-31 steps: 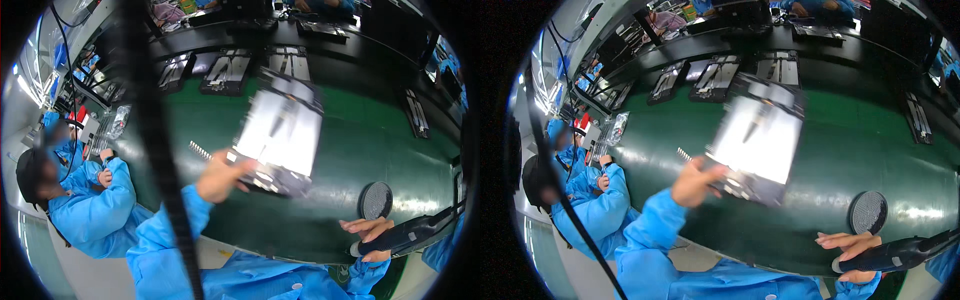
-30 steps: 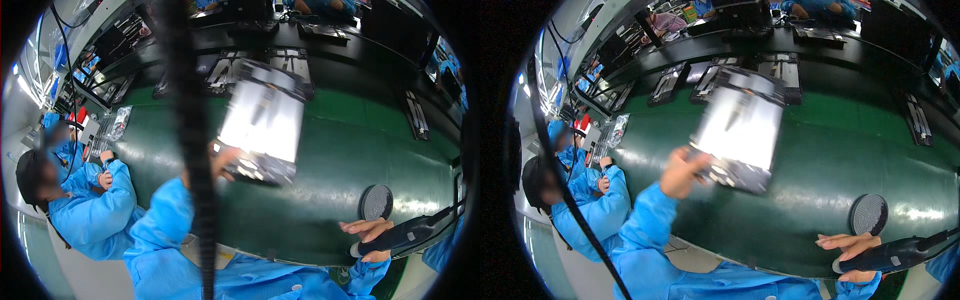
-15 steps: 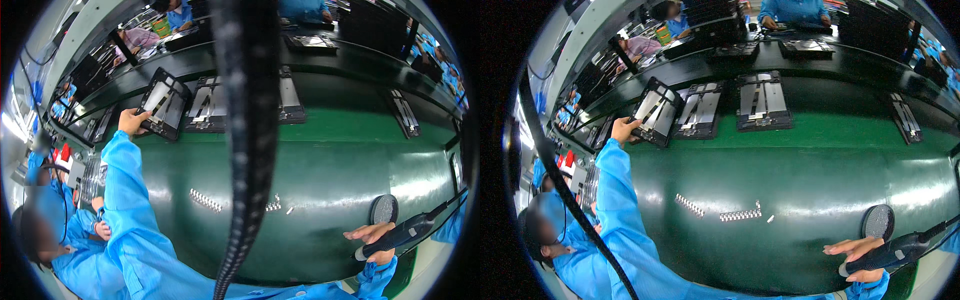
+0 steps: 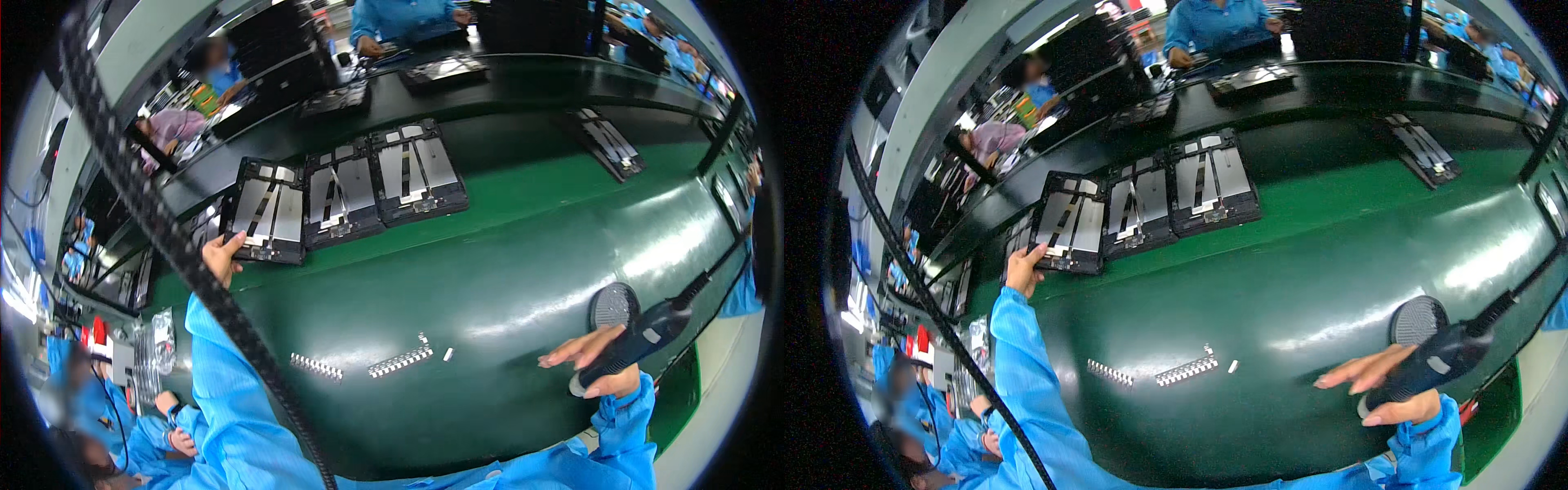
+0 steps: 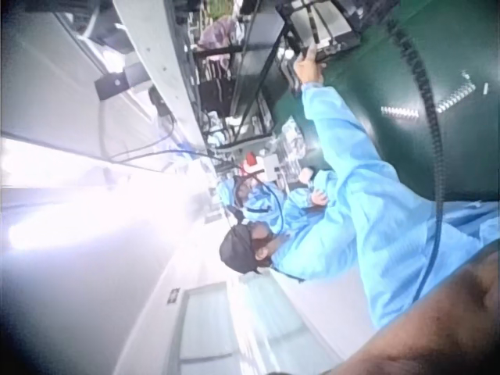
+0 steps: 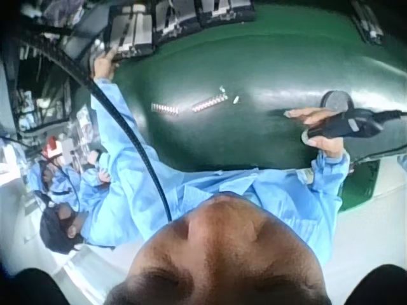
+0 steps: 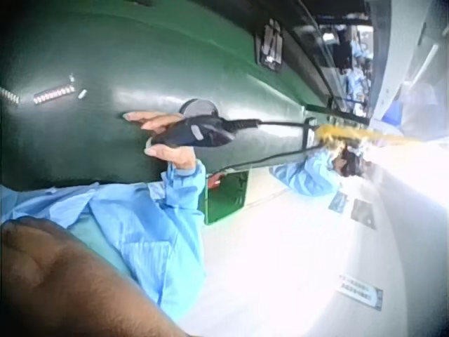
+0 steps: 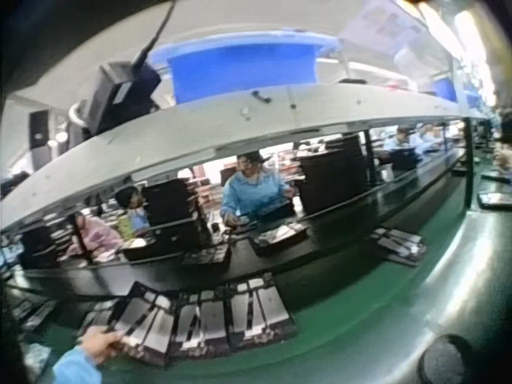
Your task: Assemble internal components and secure screws on electronic tablet devices at a workstation.
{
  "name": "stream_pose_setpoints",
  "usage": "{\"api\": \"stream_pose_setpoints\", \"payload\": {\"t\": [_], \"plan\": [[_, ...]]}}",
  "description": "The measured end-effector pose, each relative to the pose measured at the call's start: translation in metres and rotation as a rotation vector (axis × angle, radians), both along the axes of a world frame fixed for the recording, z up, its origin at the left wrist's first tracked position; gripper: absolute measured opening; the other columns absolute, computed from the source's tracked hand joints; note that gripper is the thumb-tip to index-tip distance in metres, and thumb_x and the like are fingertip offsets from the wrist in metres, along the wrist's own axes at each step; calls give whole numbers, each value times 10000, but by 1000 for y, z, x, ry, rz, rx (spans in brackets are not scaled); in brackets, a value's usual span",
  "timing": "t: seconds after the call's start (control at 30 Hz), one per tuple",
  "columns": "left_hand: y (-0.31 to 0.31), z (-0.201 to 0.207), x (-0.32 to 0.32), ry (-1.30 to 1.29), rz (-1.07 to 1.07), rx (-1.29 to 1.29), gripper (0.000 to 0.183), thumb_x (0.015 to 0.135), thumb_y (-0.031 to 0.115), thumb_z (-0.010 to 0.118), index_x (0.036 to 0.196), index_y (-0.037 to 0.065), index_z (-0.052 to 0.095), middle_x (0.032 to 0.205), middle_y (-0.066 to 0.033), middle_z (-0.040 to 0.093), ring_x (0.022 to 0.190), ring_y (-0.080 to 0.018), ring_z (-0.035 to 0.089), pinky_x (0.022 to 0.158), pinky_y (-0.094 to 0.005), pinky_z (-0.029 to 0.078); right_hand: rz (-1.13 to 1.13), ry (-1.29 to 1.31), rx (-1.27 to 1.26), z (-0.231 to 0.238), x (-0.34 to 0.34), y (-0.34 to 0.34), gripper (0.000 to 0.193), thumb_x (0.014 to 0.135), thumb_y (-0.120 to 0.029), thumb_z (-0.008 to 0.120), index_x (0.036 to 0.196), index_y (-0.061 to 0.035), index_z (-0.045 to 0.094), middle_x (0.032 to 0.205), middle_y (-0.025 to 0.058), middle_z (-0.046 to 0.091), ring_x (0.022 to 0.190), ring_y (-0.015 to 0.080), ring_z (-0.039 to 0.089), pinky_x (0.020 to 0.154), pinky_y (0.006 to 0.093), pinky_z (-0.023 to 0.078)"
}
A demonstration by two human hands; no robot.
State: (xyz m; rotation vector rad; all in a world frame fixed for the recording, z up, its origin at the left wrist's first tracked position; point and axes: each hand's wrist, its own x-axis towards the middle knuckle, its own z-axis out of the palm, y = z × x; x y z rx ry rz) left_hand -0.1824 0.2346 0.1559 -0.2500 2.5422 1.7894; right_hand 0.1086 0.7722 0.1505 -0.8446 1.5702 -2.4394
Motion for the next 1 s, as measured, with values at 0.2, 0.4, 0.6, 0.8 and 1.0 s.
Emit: {"api": "stream_pose_setpoints", "payload": {"t": [0.2, 0.4, 0.6, 0.8, 1.0], "plan": [[-60, -4, -1, 16, -136, 191, 219, 830, 250, 672, 900, 45, 640, 773, -8, 647, 565, -84, 572, 381, -214, 380, -22, -34, 93, 49, 17, -140, 442, 692, 42, 687, 1121, 5, 591, 1156, 334, 538, 1132, 465, 501, 978, 546, 363], [-61, -22, -28, -38, -249, 356, 246, 831, 245, 674, 944, 38, 605, 814, -49, 663, 590, -133, 622, 379, -220, 426, -129, -123, 162, 45, -2, -261, 430, 694, 35, 704, 1100, -70, 610, 1218, 210, 558, 1179, 337, 504, 991, 423, 372], [-64, -24, -23, -59, -361, 453, 287, 831, 237, 679, 968, 3, 586, 827, -89, 666, 625, -191, 655, 396, -212, 466, -138, -62, 6, 25, -24, -363, 583, 718, 28, 715, 1233, 25, 441, 1206, 205, 546, 1144, 283, 533, 968, 381, 429], [-62, -21, -22, -82, -393, 480, 296, 828, 235, 685, 966, -8, 586, 820, -103, 663, 616, -205, 651, 397, -206, 465, -244, -120, -80, 25, -21, -421, 614, 748, 8, 712, 1281, 8, 405, 1156, 182, 570, 1009, 233, 605, 851, 338, 506], [-63, -25, -24, -109, -389, 512, 299, 825, 230, 689, 962, -12, 580, 816, -115, 656, 603, -221, 651, 371, -208, 465, -293, -164, -44, 34, -14, -448, 593, 721, -95, 785, 1224, -10, 484, 808, 67, 647, 697, 109, 606, 637, 240, 472]]}}
